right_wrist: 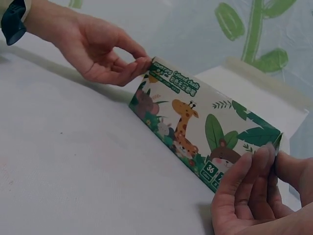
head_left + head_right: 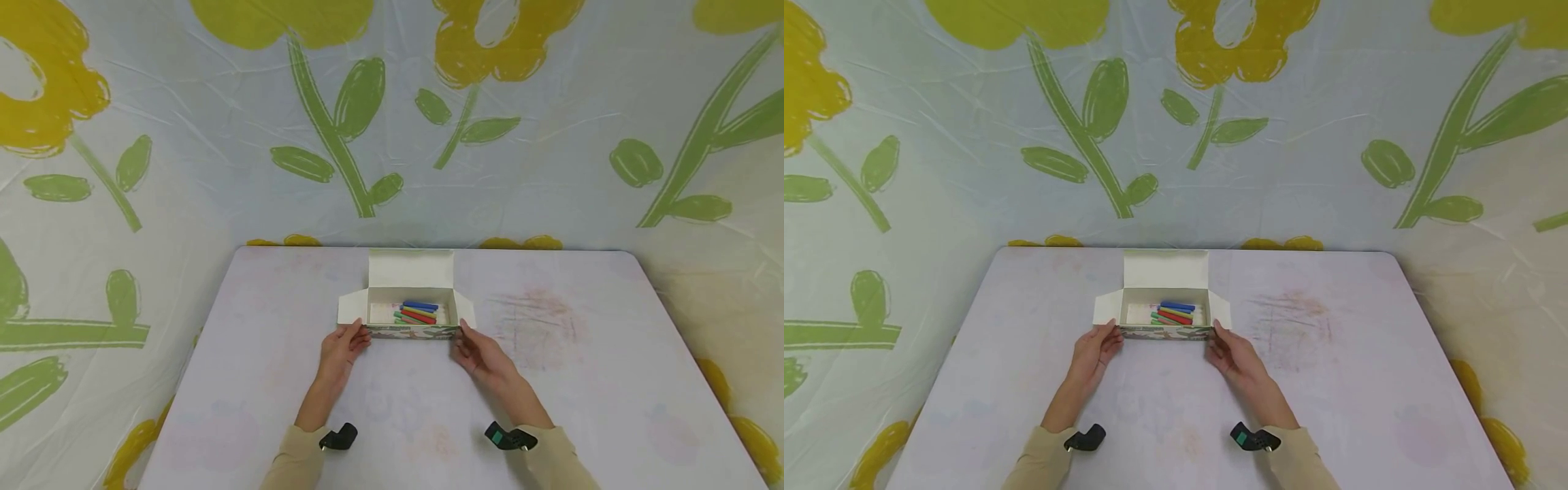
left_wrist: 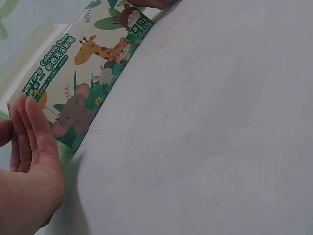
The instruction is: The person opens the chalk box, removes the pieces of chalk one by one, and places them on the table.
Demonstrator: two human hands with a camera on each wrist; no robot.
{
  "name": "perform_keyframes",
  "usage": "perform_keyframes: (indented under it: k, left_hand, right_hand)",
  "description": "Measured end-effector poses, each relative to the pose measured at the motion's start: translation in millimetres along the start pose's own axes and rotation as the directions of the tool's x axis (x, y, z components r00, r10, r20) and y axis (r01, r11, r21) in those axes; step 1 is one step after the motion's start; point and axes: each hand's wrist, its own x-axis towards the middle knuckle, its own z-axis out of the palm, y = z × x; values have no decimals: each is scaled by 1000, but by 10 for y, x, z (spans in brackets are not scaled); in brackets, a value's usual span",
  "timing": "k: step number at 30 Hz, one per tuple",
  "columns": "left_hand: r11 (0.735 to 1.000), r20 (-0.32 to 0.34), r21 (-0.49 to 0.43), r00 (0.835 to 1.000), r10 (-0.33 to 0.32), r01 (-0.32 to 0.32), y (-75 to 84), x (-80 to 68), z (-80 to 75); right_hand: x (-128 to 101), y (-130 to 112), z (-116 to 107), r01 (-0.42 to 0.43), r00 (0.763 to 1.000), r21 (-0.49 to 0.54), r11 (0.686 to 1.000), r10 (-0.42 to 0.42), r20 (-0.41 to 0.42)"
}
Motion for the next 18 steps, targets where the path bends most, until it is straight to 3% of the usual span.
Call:
perform_keyframes:
  k: [5, 10, 13, 18]
  left_hand:
    - [999, -1, -29, 1000, -22, 22, 4, -1, 16]
    - [999, 6, -44, 1000, -24, 24, 5, -11, 24]
    - [998, 4, -56, 1000, -19, 20, 4, -26, 40]
    - [999, -19, 33, 1000, 5, -4, -16, -91, 119]
  right_hand:
    - [-2, -13, 16, -36, 999, 26, 999, 35, 36]
    - [-20, -19, 29, -10, 1000, 6, 1000, 10, 0]
    - [-36, -25, 24, 32, 998, -44, 999, -34, -45]
    - [-81, -48, 10, 85, 989, -184, 979, -105, -102]
